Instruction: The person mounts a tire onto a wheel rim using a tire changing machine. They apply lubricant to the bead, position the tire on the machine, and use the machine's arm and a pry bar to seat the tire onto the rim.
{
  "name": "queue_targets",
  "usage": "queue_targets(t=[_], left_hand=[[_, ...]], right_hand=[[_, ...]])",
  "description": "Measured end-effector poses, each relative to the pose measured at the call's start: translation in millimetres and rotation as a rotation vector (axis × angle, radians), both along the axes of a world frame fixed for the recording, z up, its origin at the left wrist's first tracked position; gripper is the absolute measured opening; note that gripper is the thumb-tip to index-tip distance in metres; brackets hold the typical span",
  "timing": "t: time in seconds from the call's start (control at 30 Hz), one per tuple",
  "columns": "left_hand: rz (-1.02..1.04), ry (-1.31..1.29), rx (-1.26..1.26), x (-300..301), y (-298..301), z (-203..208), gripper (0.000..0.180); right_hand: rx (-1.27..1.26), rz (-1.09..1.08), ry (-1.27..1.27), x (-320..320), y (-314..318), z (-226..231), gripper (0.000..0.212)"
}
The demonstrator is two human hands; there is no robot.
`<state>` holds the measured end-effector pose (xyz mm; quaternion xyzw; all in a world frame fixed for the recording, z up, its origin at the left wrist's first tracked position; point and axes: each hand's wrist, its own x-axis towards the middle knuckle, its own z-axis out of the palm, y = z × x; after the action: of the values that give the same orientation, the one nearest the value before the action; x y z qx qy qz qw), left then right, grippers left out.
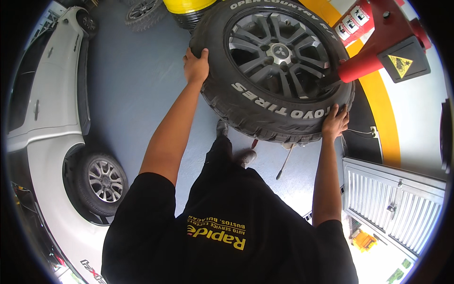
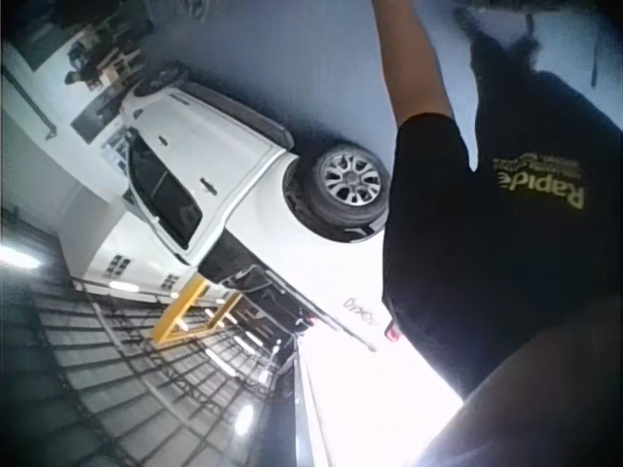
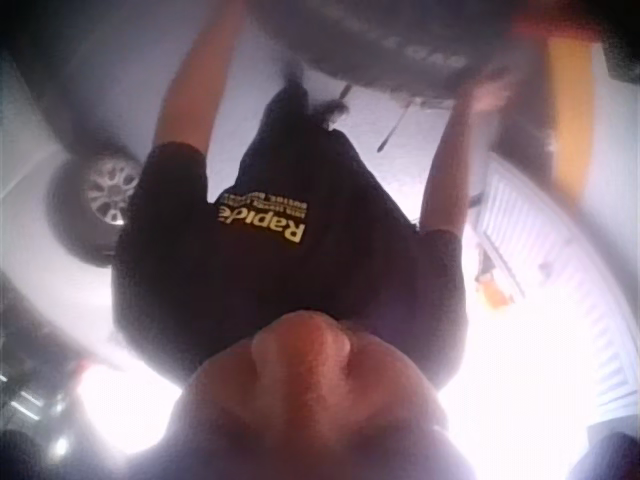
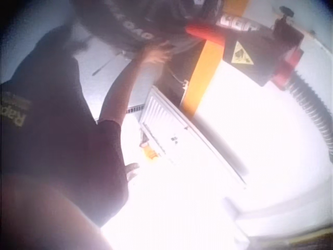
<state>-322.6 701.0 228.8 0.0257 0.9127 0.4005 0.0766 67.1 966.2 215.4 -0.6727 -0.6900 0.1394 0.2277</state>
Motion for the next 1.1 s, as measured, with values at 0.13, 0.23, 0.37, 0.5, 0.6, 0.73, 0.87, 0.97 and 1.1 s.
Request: queue_targets(t=[0.13,0.23,0.37,0.5,0.6,0.73,0.87,0.97,1.1], left_hand=[[0.006,0.011,0.003,3,3,0,0.082],[0.010,0.036,0.014,-1,1,-4,0.081],[0.007,0.061,0.040,-1,1,-8,0.081],[-0.014,0.116,0.077,-8,0,-18,0.081],[-0.032,0.133,0.140,-7,1,-20,0.080],[-0.042,0.159,0.161,-7,1,-21,0.080],[-0.050,0.147,0.151,-8,-1,-22,0.077],[-0.052,0.135,0.157,-8,-3,-26,0.075],[-0.074,0.138,0.165,-9,-2,-31,0.075]], right_hand=[[0.057,0.012,0.004,4,1,-4,0.070],[0.039,-0.001,0.035,-1,-5,1,0.069],[0.060,-0.014,0.037,-3,-9,4,0.068],[0.067,-0.017,0.025,-2,-10,3,0.068],[0.065,-0.028,0.027,-3,-10,7,0.068],[0.047,-0.044,0.047,-7,-14,14,0.066],[0.053,-0.051,0.064,-8,-13,18,0.065],[0.048,-0.050,0.067,-7,-15,16,0.064],[0.056,-0.055,0.076,-5,-15,16,0.064]])
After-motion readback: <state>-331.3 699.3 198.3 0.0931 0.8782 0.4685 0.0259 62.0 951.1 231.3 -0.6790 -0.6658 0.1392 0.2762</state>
